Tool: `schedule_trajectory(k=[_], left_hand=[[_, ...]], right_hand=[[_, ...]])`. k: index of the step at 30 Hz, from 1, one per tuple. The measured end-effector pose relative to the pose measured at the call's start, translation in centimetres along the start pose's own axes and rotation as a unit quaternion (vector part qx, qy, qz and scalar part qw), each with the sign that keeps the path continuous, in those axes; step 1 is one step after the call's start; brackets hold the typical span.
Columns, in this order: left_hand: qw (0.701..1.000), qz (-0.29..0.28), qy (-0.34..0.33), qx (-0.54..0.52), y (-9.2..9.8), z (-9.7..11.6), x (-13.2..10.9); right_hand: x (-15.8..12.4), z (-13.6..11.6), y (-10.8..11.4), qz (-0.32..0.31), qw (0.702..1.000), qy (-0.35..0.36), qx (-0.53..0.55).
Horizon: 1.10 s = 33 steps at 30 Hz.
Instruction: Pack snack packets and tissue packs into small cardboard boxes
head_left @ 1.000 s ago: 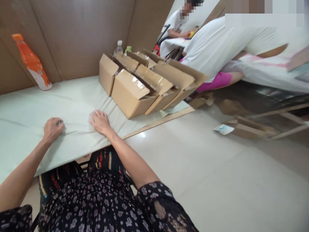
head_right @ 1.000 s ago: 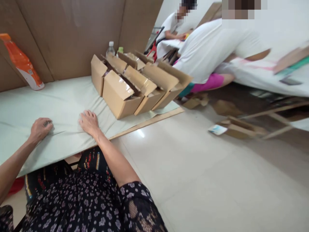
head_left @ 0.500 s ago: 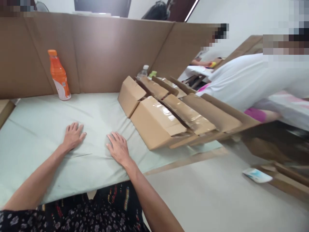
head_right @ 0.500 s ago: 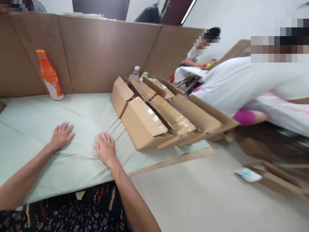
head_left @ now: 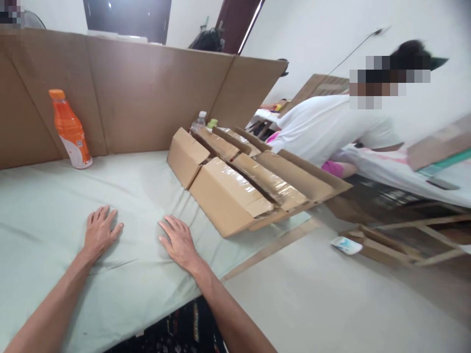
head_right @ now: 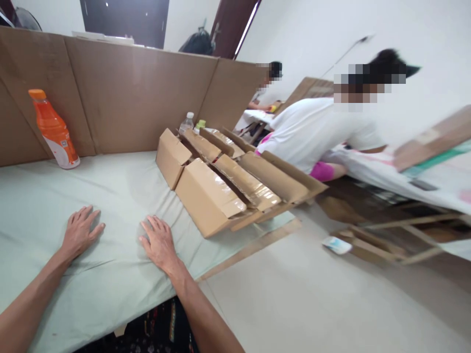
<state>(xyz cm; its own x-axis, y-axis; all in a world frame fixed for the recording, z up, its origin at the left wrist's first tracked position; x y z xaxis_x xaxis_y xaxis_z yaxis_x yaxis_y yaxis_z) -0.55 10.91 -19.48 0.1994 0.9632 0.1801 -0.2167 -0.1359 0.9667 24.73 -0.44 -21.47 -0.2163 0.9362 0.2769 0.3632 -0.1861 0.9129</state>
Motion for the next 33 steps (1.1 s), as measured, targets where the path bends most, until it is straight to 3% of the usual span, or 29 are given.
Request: schedule_trajectory(k=[17,25,29,33], left_hand=[[1.000,0.023,0.003,-0.020,-0.4,-0.4,-0.3],[0.998,0.040,-0.005,-0.043,-0.4,-0.6,-0.2],[0.998,0.045,-0.005,-0.043,-0.5,-0.7,-0.2],[0.998,0.044,0.001,-0.045,-0.6,-0.8,-0.2]], right_hand=[[-0.5,0.6,-0.6,0.022,0.999,0.029,0.020],[-0.3,-0.4,0.3,-0.017,0.999,0.024,0.030],[0.0,-0.3,2.4,-0.056,0.990,0.095,0.085],[3.8,2.8,8.7,-0.012,0.993,0.105,0.055]])
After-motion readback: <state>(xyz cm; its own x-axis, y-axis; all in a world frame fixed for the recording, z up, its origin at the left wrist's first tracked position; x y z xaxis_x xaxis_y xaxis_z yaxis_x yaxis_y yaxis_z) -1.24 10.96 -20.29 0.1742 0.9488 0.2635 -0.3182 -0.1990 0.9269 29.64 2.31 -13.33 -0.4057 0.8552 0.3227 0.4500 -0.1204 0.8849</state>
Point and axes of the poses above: each hand's wrist, its own x-axis towards the middle knuckle, its own y-axis out of the back of the hand, z = x × y, the point moved 3 cm from there along x, towards the middle knuckle, and after that the axes turned 13 degrees about y, right-handed, at the moved point
